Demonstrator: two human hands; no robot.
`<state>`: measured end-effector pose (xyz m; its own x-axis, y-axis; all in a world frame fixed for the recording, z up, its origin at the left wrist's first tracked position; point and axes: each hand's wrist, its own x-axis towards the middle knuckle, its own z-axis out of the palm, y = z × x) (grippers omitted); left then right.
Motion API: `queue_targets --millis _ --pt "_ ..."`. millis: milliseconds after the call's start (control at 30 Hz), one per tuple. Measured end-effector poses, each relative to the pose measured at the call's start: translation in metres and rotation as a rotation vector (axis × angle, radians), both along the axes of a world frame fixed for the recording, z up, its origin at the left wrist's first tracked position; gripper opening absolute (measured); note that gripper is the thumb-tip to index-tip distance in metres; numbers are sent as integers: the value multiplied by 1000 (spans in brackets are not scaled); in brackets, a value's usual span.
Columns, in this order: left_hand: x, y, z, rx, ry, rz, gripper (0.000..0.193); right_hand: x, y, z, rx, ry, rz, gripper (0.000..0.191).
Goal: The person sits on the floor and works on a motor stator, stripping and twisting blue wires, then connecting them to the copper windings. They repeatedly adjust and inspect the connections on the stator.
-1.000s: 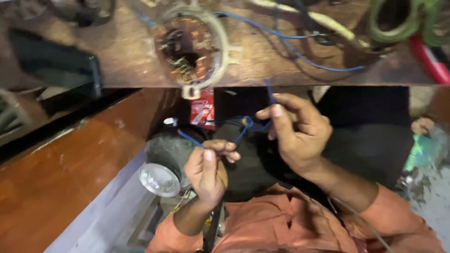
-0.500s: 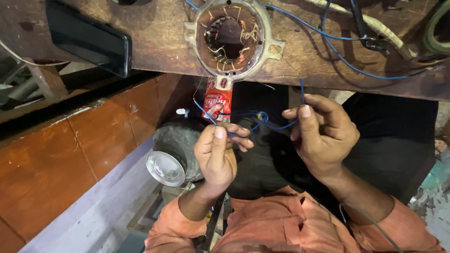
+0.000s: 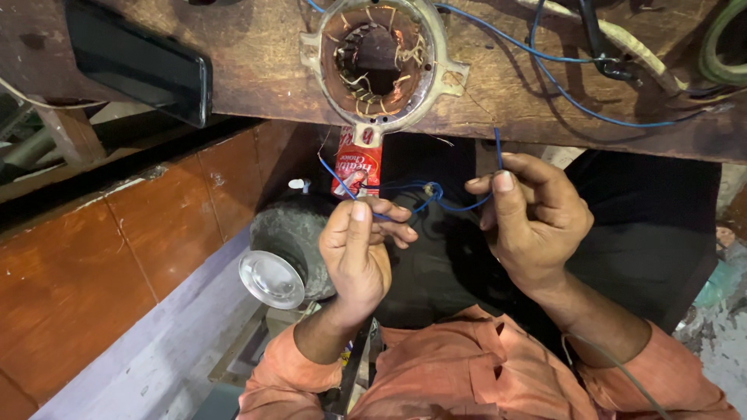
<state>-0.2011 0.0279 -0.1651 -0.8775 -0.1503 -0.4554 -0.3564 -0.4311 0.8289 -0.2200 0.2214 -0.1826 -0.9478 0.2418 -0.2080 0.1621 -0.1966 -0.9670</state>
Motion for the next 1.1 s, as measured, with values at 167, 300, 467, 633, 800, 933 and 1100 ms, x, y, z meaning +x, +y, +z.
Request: queue_targets --millis 167,300,467,633,800,933,1100 --pt "0 0 -2 -2 1 12 30 -2 0 3 35 -71 2 21" --pt "0 1 -4 -21 14 8 29 -4 3 5 76 -108 20 21" --pt "1 2 -5 -21 -6 16 29 -6 4 5 103 -111 32 20" --pt "1 2 -6 -25 13 13 29 -8 5 4 107 -105 31 20" --pt "1 3 -7 -22 10 13 29 -8 6 4 92 -87 39 19" --pt "1 3 -7 -21 20 5 29 -5 8 1 66 -70 29 19" --pt "1 5 -5 -18 23 7 29 4 11 -3 8 9 14 20"
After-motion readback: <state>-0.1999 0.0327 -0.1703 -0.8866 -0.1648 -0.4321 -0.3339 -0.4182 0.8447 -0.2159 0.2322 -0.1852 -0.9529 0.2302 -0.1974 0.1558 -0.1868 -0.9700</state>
